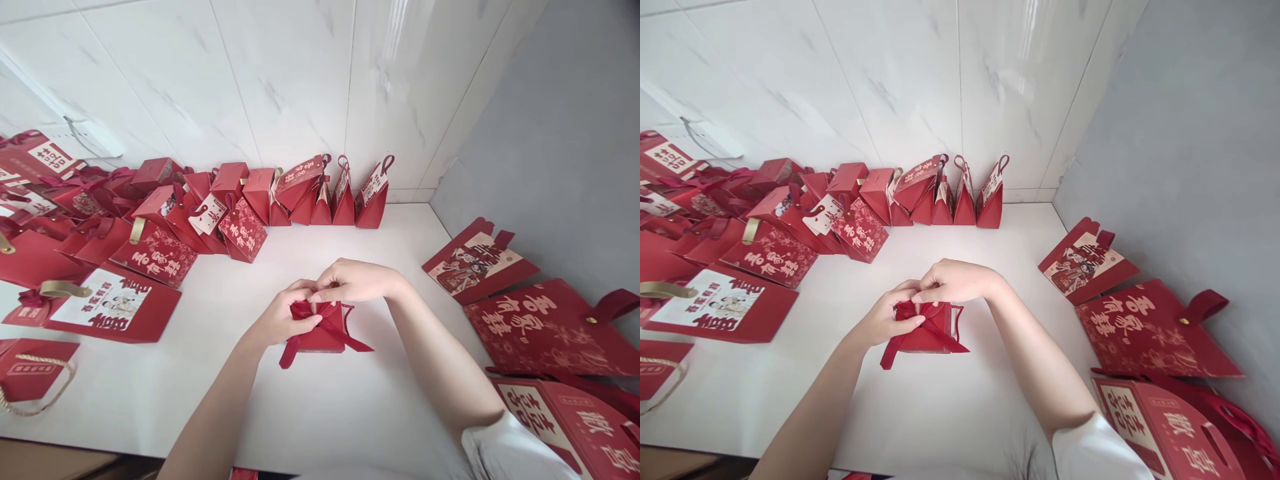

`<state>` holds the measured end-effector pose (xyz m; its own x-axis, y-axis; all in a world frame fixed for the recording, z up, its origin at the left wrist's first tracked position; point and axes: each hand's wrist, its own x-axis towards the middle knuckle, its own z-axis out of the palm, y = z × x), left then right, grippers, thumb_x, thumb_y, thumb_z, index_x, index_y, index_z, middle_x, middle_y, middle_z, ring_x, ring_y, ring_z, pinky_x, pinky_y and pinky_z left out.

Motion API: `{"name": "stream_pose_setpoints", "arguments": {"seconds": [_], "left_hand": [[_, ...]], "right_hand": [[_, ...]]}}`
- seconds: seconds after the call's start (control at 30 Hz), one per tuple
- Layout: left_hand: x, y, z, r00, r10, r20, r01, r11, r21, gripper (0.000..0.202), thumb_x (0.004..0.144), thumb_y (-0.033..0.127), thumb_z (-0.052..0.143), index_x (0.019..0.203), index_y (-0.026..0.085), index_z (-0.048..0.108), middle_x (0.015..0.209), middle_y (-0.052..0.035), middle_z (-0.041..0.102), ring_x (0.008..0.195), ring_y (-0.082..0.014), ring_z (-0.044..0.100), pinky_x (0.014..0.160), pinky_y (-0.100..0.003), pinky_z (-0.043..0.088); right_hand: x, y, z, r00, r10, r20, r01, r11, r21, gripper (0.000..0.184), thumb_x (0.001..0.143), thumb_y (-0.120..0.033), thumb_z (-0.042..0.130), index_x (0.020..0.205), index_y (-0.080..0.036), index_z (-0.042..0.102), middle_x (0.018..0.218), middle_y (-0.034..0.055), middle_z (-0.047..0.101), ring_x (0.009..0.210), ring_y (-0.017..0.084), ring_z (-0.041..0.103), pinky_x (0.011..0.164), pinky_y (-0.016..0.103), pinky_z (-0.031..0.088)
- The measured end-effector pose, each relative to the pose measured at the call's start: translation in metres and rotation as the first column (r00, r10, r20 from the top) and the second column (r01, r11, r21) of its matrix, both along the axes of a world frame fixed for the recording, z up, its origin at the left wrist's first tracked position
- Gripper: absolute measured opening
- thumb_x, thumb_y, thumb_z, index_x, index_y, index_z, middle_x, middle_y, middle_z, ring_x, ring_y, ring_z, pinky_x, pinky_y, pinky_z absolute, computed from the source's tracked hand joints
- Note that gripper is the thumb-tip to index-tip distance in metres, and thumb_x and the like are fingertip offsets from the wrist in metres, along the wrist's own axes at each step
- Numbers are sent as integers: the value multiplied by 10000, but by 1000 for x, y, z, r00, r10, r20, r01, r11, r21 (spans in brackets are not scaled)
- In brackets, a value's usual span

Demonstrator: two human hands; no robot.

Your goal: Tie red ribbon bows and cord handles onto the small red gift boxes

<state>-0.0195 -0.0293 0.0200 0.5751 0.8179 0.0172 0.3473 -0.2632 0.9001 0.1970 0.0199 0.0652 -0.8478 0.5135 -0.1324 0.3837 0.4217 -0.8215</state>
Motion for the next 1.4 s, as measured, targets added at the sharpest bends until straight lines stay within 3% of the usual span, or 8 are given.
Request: {"name": "stream_pose_setpoints", "arguments": {"seconds": [0.13,0.3,0.5,0.7,0.83,0.93,1.2,1.4], "left_hand": [[1,-1,1,1000,-2,-7,2,1000,1,83,786,223,634,757,176,573,1250,-65,559,1084,-211,583,955,-332,474],[5,-4,2,1000,-24,20,24,1000,1,63,803,205,614,781,180,561,1236,-69,566,1096,-205,579,974,-335,460],[-3,1,-3,992,41,120,-37,999,-36,311,787,305,696,1032,208,530,1263,-83,548,1119,-216,574,991,-368,455],[-17,6,-1,993,27,115,-31,999,33,115,877,310,574,879,195,582,1388,-88,466,1287,-253,457,1084,-406,371],[-16,3,7,998,65,-8,-63,987,150,140,893,287,547,795,194,584,1373,-64,489,1286,-245,450,1109,-416,339],[-14,-1,11,996,85,1,-84,978,193,201,885,292,566,716,186,541,1352,-62,514,1279,-239,458,1135,-430,322],[-23,5,7,968,11,250,-6,1000,-21,385,875,400,589,585,157,518,1302,-80,550,1279,-287,474,1120,-445,366],[-27,10,1,975,116,190,-79,978,-194,334,884,381,594,638,156,587,1348,-75,520,1273,-305,487,1032,-408,443]], "right_hand": [[7,5,-4,999,36,7,-36,999,-1,435,906,-531,480,782,-160,671,606,-38,435,544,86,339,525,235,294],[9,4,-4,1000,20,20,-20,1000,-2,404,877,-529,539,726,-165,628,713,-12,519,601,96,436,556,235,344],[8,3,-2,998,7,-56,-7,1000,-7,296,815,-491,651,837,-196,655,998,33,569,866,154,531,734,260,415],[14,6,-1,1000,17,-26,-18,998,-56,322,841,-518,615,880,-204,675,1065,32,589,894,161,553,788,275,411],[15,6,0,1000,16,-1,-16,997,-71,296,835,-494,629,861,-202,672,1079,28,609,917,168,566,812,278,411],[15,6,1,1000,23,1,-23,998,-66,279,847,-475,621,869,-201,668,1065,26,612,898,162,568,812,281,414],[12,6,-2,997,62,-55,-66,996,-61,306,850,-498,615,851,-193,644,1116,32,589,914,156,551,797,268,416],[14,8,-2,998,1,-55,-7,994,-109,324,852,-509,608,832,-186,631,1143,39,599,940,166,564,799,261,426]]}}
